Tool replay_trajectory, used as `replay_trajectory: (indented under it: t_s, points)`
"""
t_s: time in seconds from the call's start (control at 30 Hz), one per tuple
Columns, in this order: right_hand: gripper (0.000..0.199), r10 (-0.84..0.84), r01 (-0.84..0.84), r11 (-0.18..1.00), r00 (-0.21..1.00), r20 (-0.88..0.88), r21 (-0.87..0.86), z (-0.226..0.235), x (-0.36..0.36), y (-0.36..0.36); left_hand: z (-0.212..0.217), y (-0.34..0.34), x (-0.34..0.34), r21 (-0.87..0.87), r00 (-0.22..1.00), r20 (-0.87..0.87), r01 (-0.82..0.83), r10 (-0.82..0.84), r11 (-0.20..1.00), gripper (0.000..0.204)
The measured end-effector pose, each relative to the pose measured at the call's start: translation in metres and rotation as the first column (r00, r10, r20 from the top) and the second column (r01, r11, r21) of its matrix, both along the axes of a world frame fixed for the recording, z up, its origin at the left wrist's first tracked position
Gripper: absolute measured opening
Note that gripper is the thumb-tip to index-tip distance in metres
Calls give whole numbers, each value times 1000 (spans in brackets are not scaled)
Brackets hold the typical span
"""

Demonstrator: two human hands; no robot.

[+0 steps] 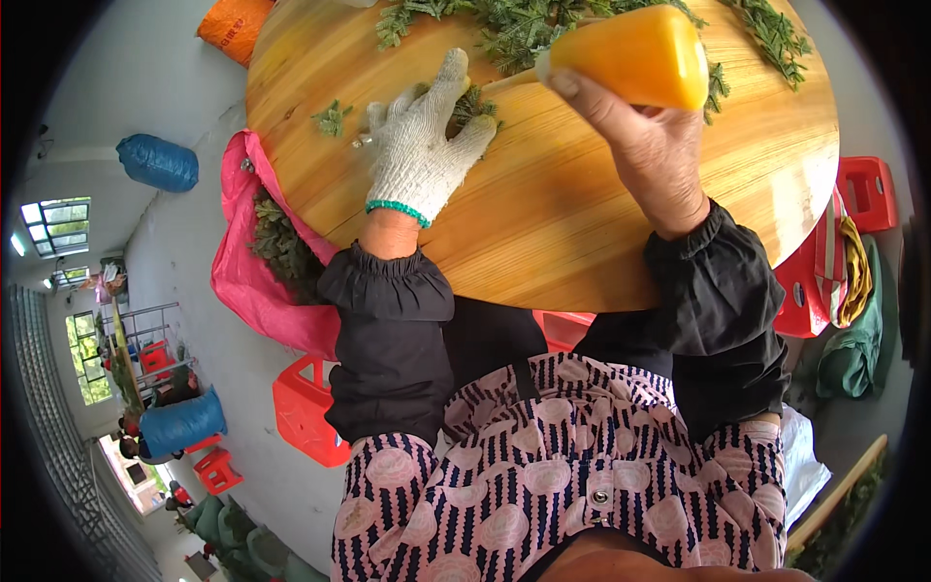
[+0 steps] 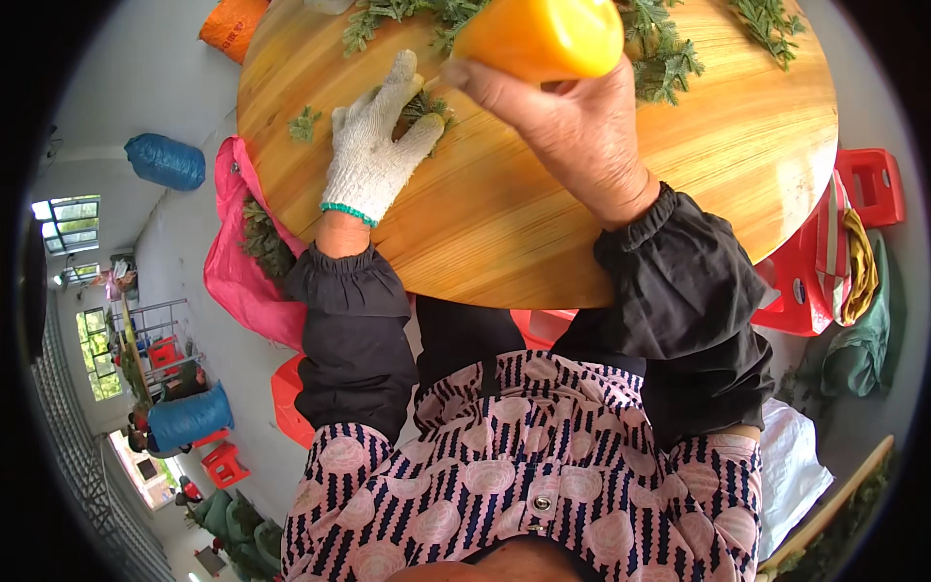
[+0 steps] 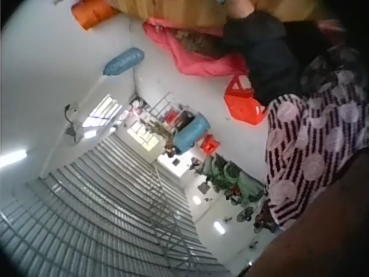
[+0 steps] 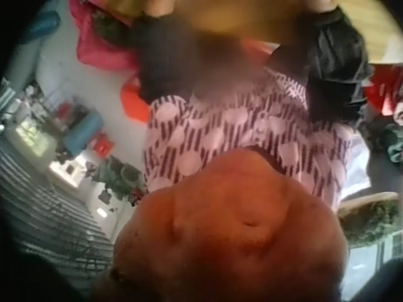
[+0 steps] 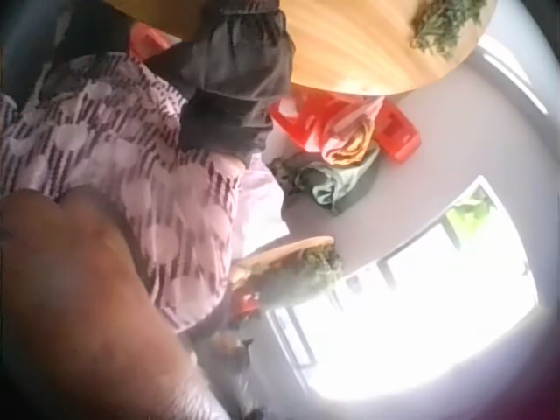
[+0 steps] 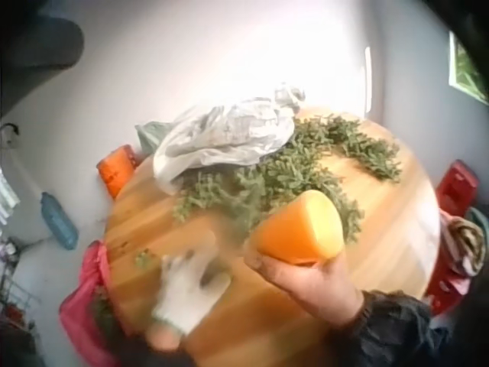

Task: Applying glue or adhesive from a squeeze bottle to the ends of green plastic plant stems for assembly.

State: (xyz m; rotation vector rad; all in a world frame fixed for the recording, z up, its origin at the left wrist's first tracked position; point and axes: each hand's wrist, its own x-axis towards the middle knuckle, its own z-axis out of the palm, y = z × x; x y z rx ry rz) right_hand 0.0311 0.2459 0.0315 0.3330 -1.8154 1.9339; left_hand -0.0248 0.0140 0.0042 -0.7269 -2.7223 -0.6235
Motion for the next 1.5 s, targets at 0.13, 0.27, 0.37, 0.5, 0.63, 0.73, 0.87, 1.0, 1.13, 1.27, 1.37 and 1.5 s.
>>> replay_trajectory:
  t_s: [0.13,0.27,0.37,0.5,0.63,0.73,0.87,1.0,1.13,1.27,1.37,1.5]
  points:
    - [44,53,-53,996,999,-2,66,-2,-1,-16,0,-4,-2,-64,999,35,-33,35,997,82]
    - [45,22,-18,987,999,-24,160,-6,-4,-13,-3,1,-4,-82,997,74,-25,31,996,84]
    - [45,31,-26,992,999,-35,127,-8,-8,-14,1,3,-3,-64,996,87,-24,29,998,84]
    - [44,65,-65,992,998,4,110,-7,-8,-21,3,-7,3,-89,998,18,-55,57,995,83]
    - [42,130,-132,988,991,-38,-74,-11,-7,-13,-1,1,0,-66,1000,19,-20,22,998,79]
    - [49,170,-172,985,985,-38,-35,-9,-5,-10,4,-1,2,-94,1000,11,-22,23,995,76]
    - [39,146,-145,988,989,-6,58,-2,-1,-10,5,-2,2,-97,1000,10,-2,3,995,71]
    - [42,193,-192,981,980,-40,29,0,-3,-6,1,-7,1,-107,999,-40,22,-26,994,69]
    - [38,229,-229,973,974,0,-22,1,2,-7,-7,-12,1,-154,984,-153,62,-85,986,62]
    - [36,265,-266,964,964,-18,-31,4,7,-7,-6,-15,0,-208,969,-191,116,-157,971,53]
    - [35,271,-271,963,962,-31,19,8,10,-3,-7,-14,0,-197,967,-198,120,-159,973,51]
    - [34,301,-287,950,946,-119,122,1,8,-3,-11,-20,0,-184,968,-201,114,-150,976,50]
